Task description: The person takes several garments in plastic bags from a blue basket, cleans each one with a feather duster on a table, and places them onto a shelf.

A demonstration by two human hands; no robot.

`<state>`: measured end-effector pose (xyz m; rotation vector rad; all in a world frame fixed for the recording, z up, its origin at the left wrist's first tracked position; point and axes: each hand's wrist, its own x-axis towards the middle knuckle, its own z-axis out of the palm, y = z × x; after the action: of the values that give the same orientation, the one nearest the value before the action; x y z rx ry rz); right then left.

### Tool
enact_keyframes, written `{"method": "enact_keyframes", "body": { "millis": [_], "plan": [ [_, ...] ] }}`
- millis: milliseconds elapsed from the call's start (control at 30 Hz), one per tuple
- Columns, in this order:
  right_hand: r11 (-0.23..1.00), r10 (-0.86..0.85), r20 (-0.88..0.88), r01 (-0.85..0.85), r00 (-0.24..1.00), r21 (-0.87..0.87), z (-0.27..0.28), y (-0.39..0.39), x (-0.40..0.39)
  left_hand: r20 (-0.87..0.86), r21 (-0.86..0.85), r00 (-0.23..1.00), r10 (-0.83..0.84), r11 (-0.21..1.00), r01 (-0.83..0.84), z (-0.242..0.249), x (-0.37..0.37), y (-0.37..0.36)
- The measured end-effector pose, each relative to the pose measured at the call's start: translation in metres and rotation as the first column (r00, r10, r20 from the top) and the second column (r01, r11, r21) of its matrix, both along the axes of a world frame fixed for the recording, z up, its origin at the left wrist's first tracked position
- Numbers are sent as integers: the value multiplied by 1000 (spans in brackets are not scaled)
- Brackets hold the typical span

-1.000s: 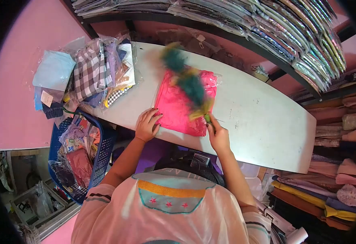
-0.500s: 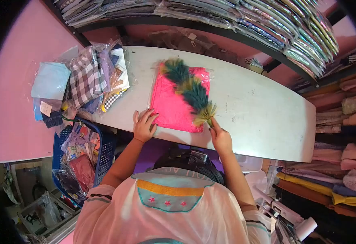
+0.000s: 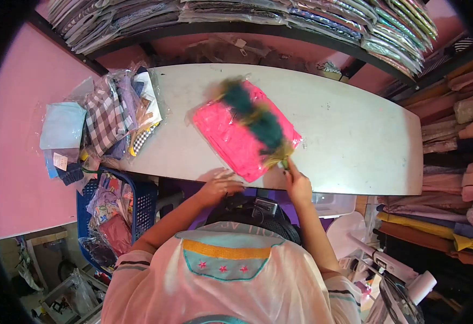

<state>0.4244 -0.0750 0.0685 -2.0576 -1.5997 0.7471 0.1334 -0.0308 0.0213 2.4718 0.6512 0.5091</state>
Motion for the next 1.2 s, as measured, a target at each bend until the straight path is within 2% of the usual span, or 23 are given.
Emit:
{"method": "enact_keyframes", "body": {
  "millis": [67, 133, 167, 233, 300, 333, 400, 467, 500, 600, 633, 667, 700, 733, 800, 833, 867, 900, 933, 1033, 1067, 1133, 1200],
  "plan": [
    [979, -181, -61, 185, 982, 87, -3, 0, 4, 92, 47, 993, -73, 996, 69, -1, 5, 3],
    [963, -123, -135, 151, 983, 223, -7, -1, 6, 201, -42, 970, 134, 991, -128, 2, -1, 13],
    [965, -7, -109, 35, 994, 260, -9, -2, 6, 247, -93, 940, 234, 972, -218, 5, -5, 23],
    [953, 193, -1, -187, 981, 240, -7, -7, 1, 340, 67, 840, 422, 880, -469, 28, -8, 51],
    [977, 156, 57, -162, 986, 140, -9, -11, 0, 317, 109, 788, 528, 805, -583, 48, -8, 82],
    [985, 139, 85, -146, 987, 90, -10, -13, 0, 268, 173, 804, 530, 795, -582, 48, -7, 99],
    [994, -59, 43, 54, 997, 95, -24, -19, 16, 175, 302, 824, 539, 767, -566, 45, -4, 128],
    [967, -252, 22, 251, 967, 34, -18, -24, 30, 18, 292, 803, 596, 765, -574, 18, -9, 145],
    [957, -281, -23, 282, 960, 68, -15, -27, 36, -62, 287, 786, 615, 765, -576, 17, -7, 150],
    [967, -91, -51, 101, 995, 234, -6, -43, 31, -118, 302, 763, 636, 755, -583, 16, -6, 141],
    [956, 18, -45, -4, 999, 295, -3, -47, 24, -207, 295, 718, 665, 742, -602, 18, -3, 135],
    [985, 98, -12, -95, 995, 142, 4, -51, 21, -295, 291, 665, 686, 727, -621, 20, 0, 128],
    [995, 97, 48, -99, 994, 27, 7, -54, 20, -380, 291, 605, 700, 711, -640, 23, 1, 119],
    [992, 104, 107, -94, 989, -88, 7, -57, 19, -362, 259, 621, 695, 715, -650, 27, 0, 109],
    [989, -143, 12, 142, 990, 32, -18, -67, 29, -318, 194, 652, 688, 721, -666, 35, -1, 95],
    [962, -256, -45, 259, 966, 84, -21, -68, 34, -366, 48, 638, 678, 698, -714, 38, 1, 97],
    [936, -353, 2, 353, 936, 20, -23, -69, 44, -416, -96, 626, 659, 653, -751, 41, 0, 99],
    [923, -376, -28, 377, 926, 74, -21, -67, 48, -466, -233, 619, 632, 587, -775, 42, -2, 101],
    [906, -398, -60, 402, 915, 129, -18, -67, 50, -389, -319, 624, 678, 536, -782, 36, -7, 110],
    [963, -145, -90, 161, 985, 214, -5, -60, 38, -122, -607, 569, 813, 393, -691, 7, -9, 143],
    [979, -53, -48, 61, 997, 196, 0, -58, 30, -165, -609, 571, 804, 373, -700, 6, -5, 148],
    [1000, 19, 53, -20, 998, 16, 1, -55, 23, -249, -607, 571, 783, 333, -721, 11, 2, 156],
    [984, -140, 20, 137, 990, 117, -28, -60, 35, -318, -769, 696, 644, 255, -587, 17, 6, 168]
  ]
}}
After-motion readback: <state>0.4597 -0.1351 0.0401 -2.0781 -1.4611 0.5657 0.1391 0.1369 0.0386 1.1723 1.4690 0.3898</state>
